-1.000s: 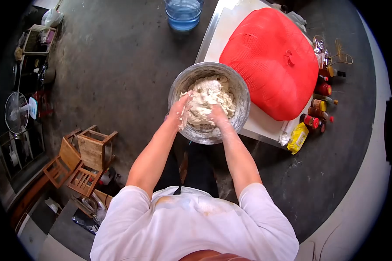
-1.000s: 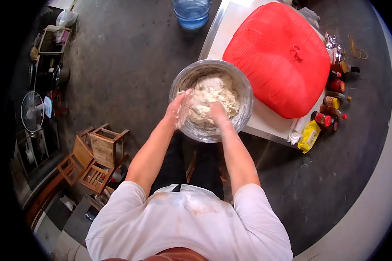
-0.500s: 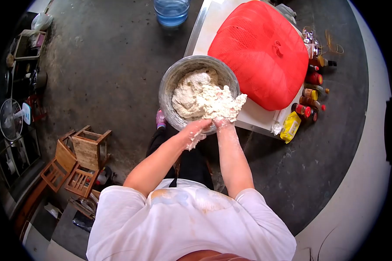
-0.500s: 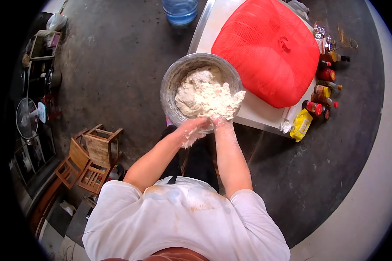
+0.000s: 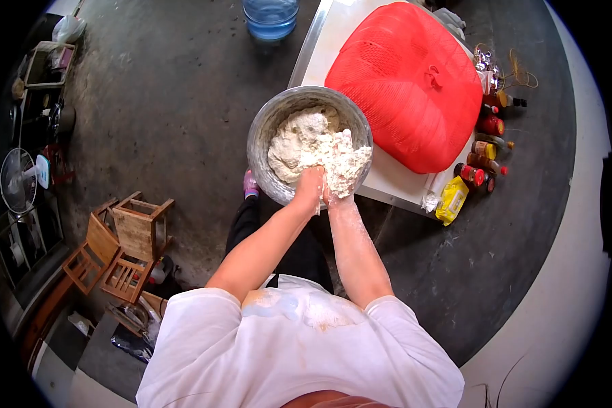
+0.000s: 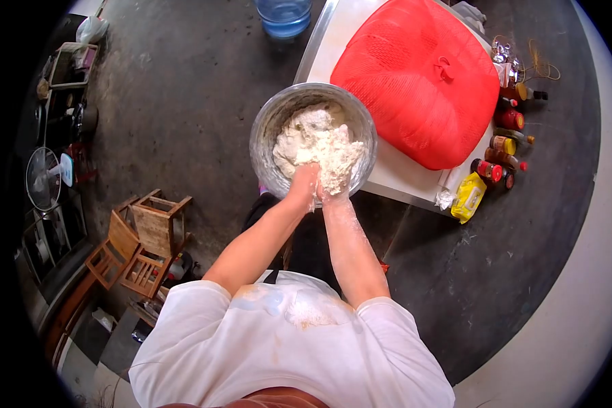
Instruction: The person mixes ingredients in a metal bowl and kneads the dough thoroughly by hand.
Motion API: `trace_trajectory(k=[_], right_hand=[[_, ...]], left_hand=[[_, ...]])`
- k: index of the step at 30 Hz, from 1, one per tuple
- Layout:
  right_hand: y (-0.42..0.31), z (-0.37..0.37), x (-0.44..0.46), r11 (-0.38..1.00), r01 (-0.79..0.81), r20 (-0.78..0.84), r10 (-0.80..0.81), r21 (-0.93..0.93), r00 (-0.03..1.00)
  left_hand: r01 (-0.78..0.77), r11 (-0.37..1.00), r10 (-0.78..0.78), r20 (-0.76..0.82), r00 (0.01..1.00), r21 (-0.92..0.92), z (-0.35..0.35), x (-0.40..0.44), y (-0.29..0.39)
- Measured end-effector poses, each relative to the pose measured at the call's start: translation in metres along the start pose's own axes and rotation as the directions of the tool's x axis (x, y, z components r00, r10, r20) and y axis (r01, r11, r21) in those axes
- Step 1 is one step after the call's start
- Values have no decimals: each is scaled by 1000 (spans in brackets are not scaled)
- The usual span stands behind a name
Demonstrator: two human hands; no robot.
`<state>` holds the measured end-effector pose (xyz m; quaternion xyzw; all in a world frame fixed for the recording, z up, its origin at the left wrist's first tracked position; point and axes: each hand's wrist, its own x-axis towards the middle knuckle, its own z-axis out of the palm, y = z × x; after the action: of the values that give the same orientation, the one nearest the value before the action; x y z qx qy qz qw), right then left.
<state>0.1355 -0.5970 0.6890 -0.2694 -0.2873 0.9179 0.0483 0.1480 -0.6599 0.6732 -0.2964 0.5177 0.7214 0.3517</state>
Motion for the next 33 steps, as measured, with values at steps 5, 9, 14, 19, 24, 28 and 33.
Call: trace_trajectory(k=[5,9,14,19,24,28,33], right_hand=[[14,-26,-3,972,70,52,-60,-224,997],[-4,-12,-16,987,-145,-141,135,-68,981],[-13,-32,-11,982,-88,-222,125,169,967],[2,-55,11,812,39,-74,-101,-582,992],[9,-21,0,994,-73,-151,61,-76,987],[16,-42,-12,975,-213,-219,221,59,950],[14,-21,-24,979,-179,-183,160,-96,970]], left_hand=[[61,989,-70,-61,996,-136,-1,9,16],[-60,997,50,-145,988,-59,-15,52,-13],[445,895,-440,97,892,-29,-21,26,45],[33,983,-84,291,953,178,-22,17,3],[-28,996,16,142,990,89,-3,13,-11],[52,995,-48,41,998,-89,1,19,-13],[33,996,-36,-36,999,-88,-1,22,1]])
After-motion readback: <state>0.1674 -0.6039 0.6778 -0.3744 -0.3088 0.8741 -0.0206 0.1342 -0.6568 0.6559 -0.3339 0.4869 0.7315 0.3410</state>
